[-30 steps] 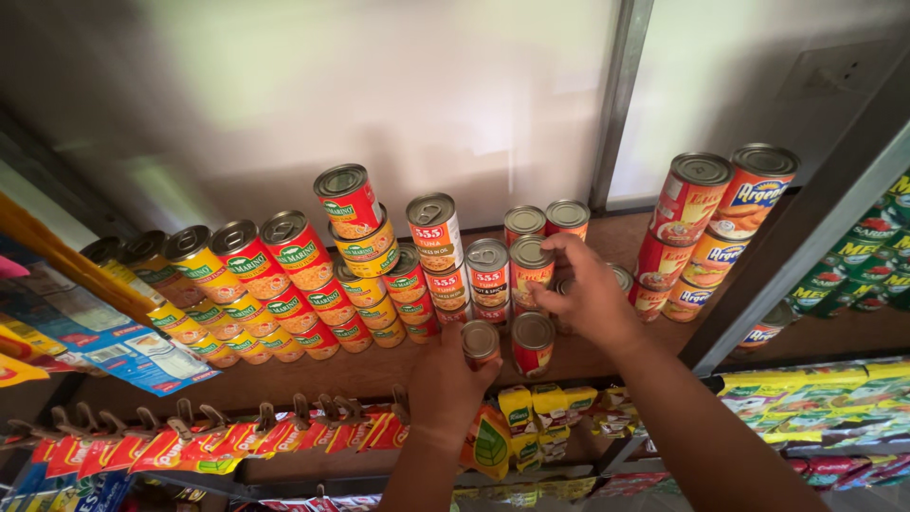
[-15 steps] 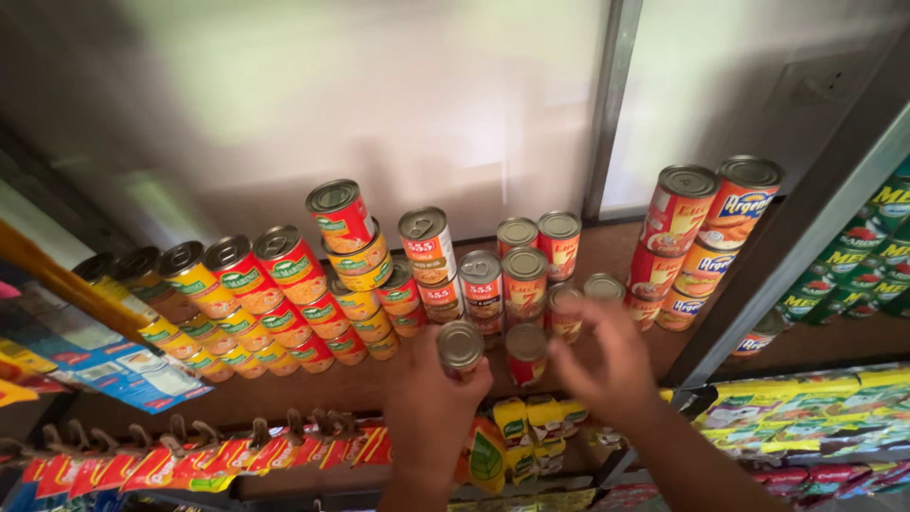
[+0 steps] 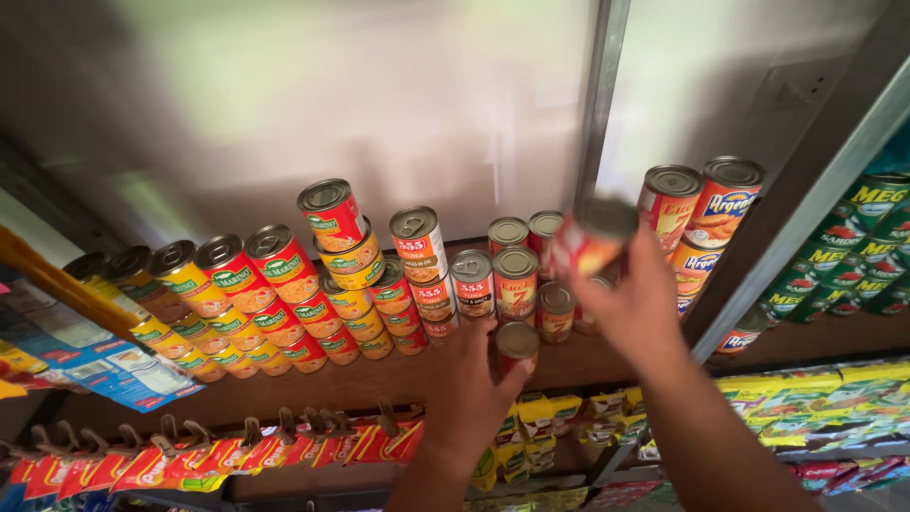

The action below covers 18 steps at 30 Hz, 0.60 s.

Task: The person takes canned food items from a cardboard box on the floor and places them onto a metal shelf. They arrange the cans in neat rows, aligning them with existing stock. The person handles the cans one by one or in small groups, moving between the box and the shelf repeatedly.

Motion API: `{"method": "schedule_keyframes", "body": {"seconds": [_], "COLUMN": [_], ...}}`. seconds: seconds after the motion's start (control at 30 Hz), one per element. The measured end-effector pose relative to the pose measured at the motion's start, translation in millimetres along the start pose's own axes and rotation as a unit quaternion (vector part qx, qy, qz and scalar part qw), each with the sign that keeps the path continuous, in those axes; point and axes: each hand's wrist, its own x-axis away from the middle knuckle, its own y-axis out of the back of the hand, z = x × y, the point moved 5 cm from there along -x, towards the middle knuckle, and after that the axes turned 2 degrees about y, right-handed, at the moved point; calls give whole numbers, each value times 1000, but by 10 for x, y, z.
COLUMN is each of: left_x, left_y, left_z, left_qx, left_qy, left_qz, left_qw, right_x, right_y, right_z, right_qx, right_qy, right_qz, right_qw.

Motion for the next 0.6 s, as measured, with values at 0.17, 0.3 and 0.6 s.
{"method": "schedule_keyframes", "body": {"seconds": [0.17,0.3,0.6], "left_x": [17,-20,-3], "left_y": [-290,-346,-376], "left_z": [261,292,331], "left_qx": [-26,-18,-34], "left_qy": [76,88,106], "left_qz": [85,109,145], "left_qw": [993,990,983], "right_x": [-727,-907,-891], "right_y": [-323,-471,-499], "right_z": [-328,-596,-778], "right_qx": [97,226,261], "right_qy": [-45,-145,-170], "right_qz": [85,132,144], "right_qw": [991,954,939]}}
